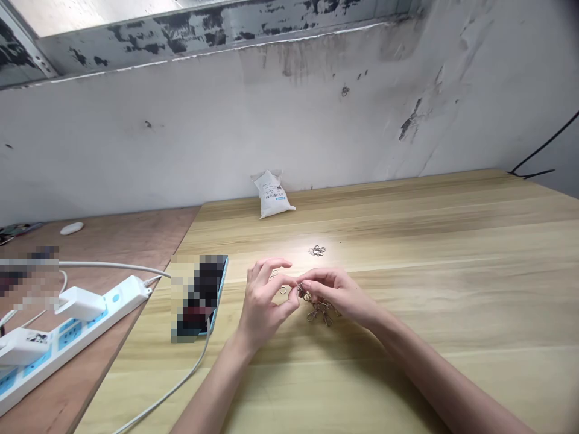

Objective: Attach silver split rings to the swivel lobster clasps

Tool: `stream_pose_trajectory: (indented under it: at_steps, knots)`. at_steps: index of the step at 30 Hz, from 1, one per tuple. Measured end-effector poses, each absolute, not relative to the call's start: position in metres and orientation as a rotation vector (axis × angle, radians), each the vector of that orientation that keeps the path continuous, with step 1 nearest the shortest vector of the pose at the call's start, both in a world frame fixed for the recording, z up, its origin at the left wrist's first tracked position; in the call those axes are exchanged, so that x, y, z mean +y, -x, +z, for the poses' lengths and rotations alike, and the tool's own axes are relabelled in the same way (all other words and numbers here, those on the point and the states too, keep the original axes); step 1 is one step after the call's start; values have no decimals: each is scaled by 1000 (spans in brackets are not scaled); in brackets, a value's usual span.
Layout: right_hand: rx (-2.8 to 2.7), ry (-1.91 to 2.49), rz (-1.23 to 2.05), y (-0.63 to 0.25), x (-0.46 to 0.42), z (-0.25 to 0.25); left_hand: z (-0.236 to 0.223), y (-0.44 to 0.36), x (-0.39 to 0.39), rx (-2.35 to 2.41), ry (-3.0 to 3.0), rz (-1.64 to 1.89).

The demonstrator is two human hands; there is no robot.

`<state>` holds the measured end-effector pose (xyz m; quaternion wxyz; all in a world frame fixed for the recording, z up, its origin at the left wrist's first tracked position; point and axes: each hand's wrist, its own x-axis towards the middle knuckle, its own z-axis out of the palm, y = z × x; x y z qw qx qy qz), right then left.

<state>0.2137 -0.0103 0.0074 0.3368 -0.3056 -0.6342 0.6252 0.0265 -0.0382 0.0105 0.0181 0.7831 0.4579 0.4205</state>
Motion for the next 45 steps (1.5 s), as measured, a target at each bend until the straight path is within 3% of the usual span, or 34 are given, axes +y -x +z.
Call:
stream_pose_trajectory:
  at_steps: [8, 14, 17, 22, 24, 32, 39, 45]
  knots:
    - [-1591, 718, 1992, -218, -15, 8, 15, -28, -41, 1311, -2416, 1357]
    - [-1441, 662, 2055, -219, -11, 0, 16, -30, -43, 1263, -2454, 1364]
    - [-1525, 708, 1862, -219, -11, 4, 15, -29, -42, 1346, -2457, 1353]
    - [-1997, 753, 1018, -219, -17, 15, 11, -25, -39, 1449, -2453, 1272]
    - [-2042, 736, 819, -217, -18, 14, 10, -24, -38, 1446, -2463, 1261]
    - [-2135, 980, 411, -216, -12, 0, 10, -24, -37, 1419, -2582, 1359]
    - [-2257, 934, 358, -215, -10, -13, 8, -24, -36, 1399, -2701, 1348]
    - [-2231, 903, -28, -216, -4, -16, 7, -24, -36, 1462, -2714, 1243]
